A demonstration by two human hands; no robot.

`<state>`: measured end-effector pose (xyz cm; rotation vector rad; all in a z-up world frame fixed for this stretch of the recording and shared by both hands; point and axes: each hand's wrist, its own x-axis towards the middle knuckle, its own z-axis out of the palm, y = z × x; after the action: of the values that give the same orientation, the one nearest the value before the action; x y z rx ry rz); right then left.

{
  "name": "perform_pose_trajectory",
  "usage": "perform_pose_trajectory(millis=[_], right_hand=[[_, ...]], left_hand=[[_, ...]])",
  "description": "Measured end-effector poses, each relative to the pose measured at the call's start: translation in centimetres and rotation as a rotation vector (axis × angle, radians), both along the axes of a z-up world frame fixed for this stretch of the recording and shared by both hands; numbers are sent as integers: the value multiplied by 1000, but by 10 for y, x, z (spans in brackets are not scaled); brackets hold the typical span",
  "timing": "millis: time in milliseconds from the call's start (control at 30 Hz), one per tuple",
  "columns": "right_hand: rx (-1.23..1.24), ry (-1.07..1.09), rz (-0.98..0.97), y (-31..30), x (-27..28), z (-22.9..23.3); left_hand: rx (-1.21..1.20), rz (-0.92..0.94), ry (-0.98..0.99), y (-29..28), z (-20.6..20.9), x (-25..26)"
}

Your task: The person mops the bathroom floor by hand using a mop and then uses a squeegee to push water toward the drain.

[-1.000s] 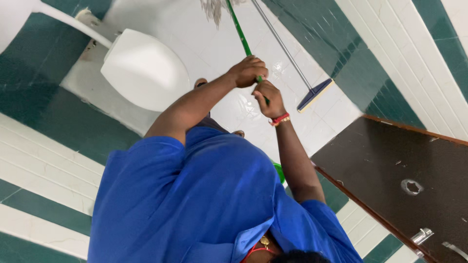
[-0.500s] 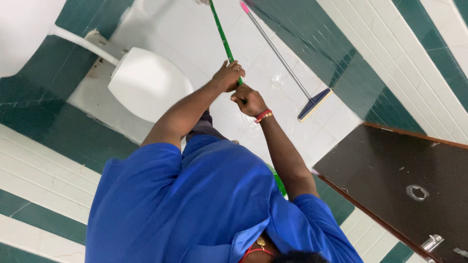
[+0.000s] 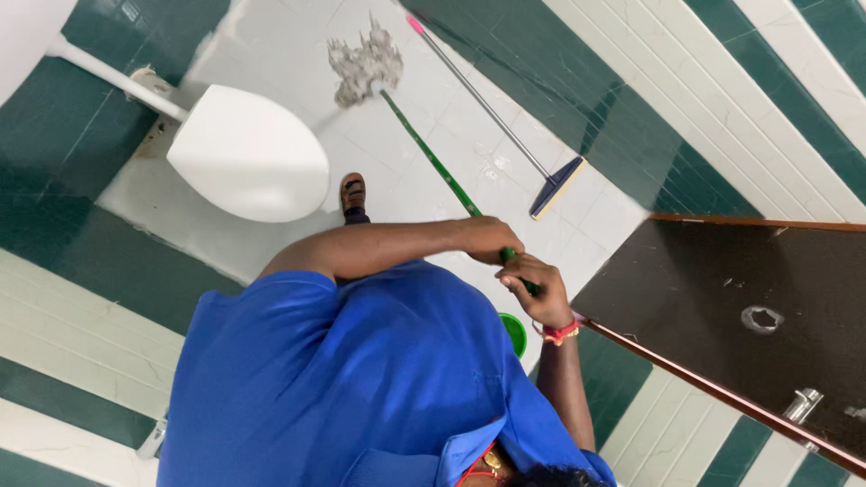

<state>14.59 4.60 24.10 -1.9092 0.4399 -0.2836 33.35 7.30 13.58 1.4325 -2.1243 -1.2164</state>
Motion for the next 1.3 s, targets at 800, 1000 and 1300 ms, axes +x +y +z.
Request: perform_pose_trajectory(millis=[800,1000,1300], right_hand=[[-24,46,82,-110,174,-16],[-108,66,201,-156,276,-60],[-135,97,382,-146,289,-150]], left_hand=[[-394,341,174,-76,-23,163],[-396,469,38,-114,-83,265],[-55,493,-298,-104,-183,286]])
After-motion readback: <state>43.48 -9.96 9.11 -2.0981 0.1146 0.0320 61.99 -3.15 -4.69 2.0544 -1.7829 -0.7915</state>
